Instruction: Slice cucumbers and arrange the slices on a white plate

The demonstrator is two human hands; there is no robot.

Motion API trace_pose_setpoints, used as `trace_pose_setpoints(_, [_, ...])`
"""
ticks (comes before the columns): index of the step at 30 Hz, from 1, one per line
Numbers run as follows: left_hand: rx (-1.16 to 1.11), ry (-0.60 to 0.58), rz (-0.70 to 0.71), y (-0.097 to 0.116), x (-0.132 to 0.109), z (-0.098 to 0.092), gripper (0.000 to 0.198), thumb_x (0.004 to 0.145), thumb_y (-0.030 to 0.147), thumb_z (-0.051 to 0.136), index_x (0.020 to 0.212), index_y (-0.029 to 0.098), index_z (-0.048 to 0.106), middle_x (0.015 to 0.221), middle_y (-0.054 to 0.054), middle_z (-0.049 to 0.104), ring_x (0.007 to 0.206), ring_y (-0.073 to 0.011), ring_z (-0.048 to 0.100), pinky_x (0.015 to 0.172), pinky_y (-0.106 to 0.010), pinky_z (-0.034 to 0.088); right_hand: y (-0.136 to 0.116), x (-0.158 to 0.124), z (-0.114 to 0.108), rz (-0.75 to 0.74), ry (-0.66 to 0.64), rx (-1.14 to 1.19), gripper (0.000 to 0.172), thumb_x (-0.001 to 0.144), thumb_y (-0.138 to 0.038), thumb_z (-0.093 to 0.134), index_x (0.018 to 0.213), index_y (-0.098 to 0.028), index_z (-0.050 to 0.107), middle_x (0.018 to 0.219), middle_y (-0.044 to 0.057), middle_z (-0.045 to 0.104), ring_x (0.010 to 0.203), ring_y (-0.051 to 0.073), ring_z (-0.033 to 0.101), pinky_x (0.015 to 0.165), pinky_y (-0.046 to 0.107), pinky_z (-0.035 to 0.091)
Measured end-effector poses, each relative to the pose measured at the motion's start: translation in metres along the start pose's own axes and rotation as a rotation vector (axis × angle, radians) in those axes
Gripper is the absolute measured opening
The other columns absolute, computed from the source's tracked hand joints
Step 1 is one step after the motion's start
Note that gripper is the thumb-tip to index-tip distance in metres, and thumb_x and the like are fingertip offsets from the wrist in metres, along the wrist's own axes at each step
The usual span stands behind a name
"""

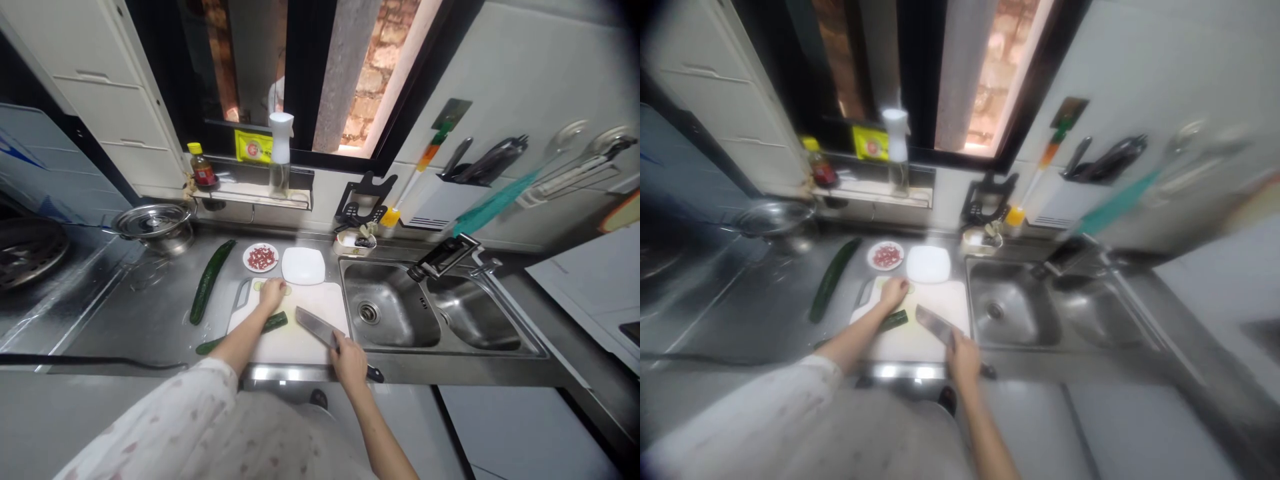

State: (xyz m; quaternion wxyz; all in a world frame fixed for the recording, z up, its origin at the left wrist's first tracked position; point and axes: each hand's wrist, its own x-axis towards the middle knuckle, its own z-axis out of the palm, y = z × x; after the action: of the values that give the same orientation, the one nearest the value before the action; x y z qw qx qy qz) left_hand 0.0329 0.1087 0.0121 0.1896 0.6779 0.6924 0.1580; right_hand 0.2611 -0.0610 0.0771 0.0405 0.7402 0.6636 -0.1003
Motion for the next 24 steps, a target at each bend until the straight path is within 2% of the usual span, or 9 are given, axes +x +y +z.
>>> trace_pose_setpoints(5, [0.0,0.012,0.058,-0.008,-0.003,-0.001,0.025,0.086,0.031,0.051,0.105,0.022,0.066,0.103,-0.007,0.065,0.1,-0.0228,0.054,0.085,-0.032,0.038,0.0,0.001,-0.001,0.003,-0.018,0.033,0.047,0.083,-0.021,0.05,0.13,-0.023,0.053,0.096,0.006,0.068,0.094,0.02,0.06,0.081,0.026,0.039])
trace_pose_setpoints(10, [0.053,-0.047,0.19,-0.015,-0.011,-0.008,0.027,0.081,0.039,0.059,0.1,0.022,0.068,0.101,-0.008,0.062,0.101,-0.0251,0.05,0.087,-0.036,0.035,-0.003,0.003,-0.004,-0.004,-0.034,0.053,0.048,0.083,-0.021,0.05,0.131,-0.023,0.052,0.096,0.006,0.068,0.095,0.02,0.06,0.081,0.026,0.039])
trace_pose_setpoints(16, [0.085,-0.047,0.193,-0.015,-0.011,-0.005,0.025,0.088,0.036,0.052,0.098,0.022,0.069,0.099,-0.008,0.061,0.1,-0.0244,0.05,0.085,-0.035,0.034,-0.006,0.006,-0.005,0.001,-0.051,0.062,0.05,0.082,-0.021,0.051,0.132,-0.024,0.051,0.1,0.006,0.068,0.097,0.019,0.06,0.081,0.026,0.039])
trace_pose_setpoints(24, [0.073,-0.041,0.195,-0.02,-0.012,-0.004,0.024,0.089,0.035,0.052,0.103,0.024,0.067,0.103,-0.007,0.06,0.101,-0.0233,0.049,0.086,-0.034,0.033,-0.004,0.003,0.0,0.017,-0.049,0.088,0.05,0.083,-0.024,0.051,0.133,-0.025,0.051,0.107,0.006,0.067,0.1,0.02,0.059,0.081,0.027,0.04])
